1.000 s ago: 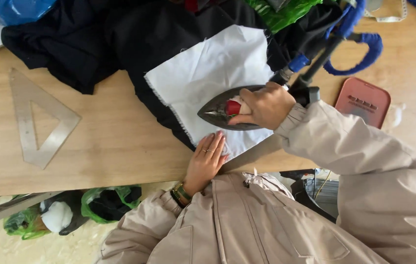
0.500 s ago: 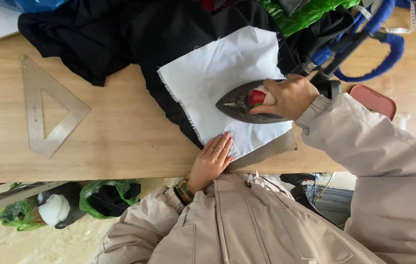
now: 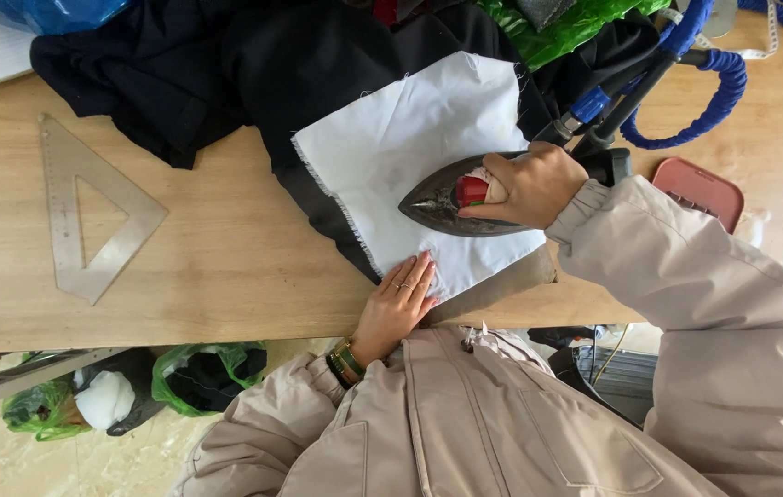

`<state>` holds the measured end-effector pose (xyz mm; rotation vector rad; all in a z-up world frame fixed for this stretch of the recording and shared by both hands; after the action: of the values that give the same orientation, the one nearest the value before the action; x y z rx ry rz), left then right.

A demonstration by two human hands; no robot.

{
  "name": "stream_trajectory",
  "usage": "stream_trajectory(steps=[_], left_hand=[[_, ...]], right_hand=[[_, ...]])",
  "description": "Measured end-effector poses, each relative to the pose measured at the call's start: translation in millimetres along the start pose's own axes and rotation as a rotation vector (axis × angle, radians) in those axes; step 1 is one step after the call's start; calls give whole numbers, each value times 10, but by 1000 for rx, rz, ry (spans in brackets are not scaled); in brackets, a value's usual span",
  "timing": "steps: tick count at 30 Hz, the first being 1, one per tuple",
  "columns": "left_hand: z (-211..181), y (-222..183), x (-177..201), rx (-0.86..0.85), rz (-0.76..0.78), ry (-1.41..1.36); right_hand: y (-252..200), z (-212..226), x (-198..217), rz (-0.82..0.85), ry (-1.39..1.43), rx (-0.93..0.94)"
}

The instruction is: Ironing and pressing the seams of a black garment with red trim using a steam iron and a pressing ham for shaping.

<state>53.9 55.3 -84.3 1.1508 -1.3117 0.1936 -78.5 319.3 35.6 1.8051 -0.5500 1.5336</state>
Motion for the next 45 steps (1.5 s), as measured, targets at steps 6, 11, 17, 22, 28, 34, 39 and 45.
stream_trajectory(steps=[6,11,17,22,28,34,39,45], left_hand=[[2,2,-2,-11,4,1],[6,31,35,-21,-20,-16],[-49,-78,-45,-115,-62,-119],[-52,-115,-114,-112,-82,-121],[-50,-99,-111,-127,-66,-123],[-49,-98,-121,-121,-61,-100],[-51,-122,-157,-126,-63,-69],[-76,-135,-149,-99,-52,-67]], right_hand=[[3,42,-25,17,58,-31],[11,37,-7,39,72,-33],[16,46,-6,34,30,-44],[4,23,-38,8,77,-14],[31,26,-9,-23,98,10],[26,28,-2,-37,98,19],[23,33,-2,-77,87,26],[16,9,-8,-76,127,35]])
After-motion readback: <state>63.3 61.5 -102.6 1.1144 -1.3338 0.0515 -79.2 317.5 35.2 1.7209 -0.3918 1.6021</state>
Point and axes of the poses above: each hand's wrist, its own y-axis towards the middle knuckle, its own x-axis out of the back of the hand, z = x × y, the point moved 1 cm from there along y, towards the middle knuckle, and after that the axes turned 6 degrees about x, right-handed, at the moved point
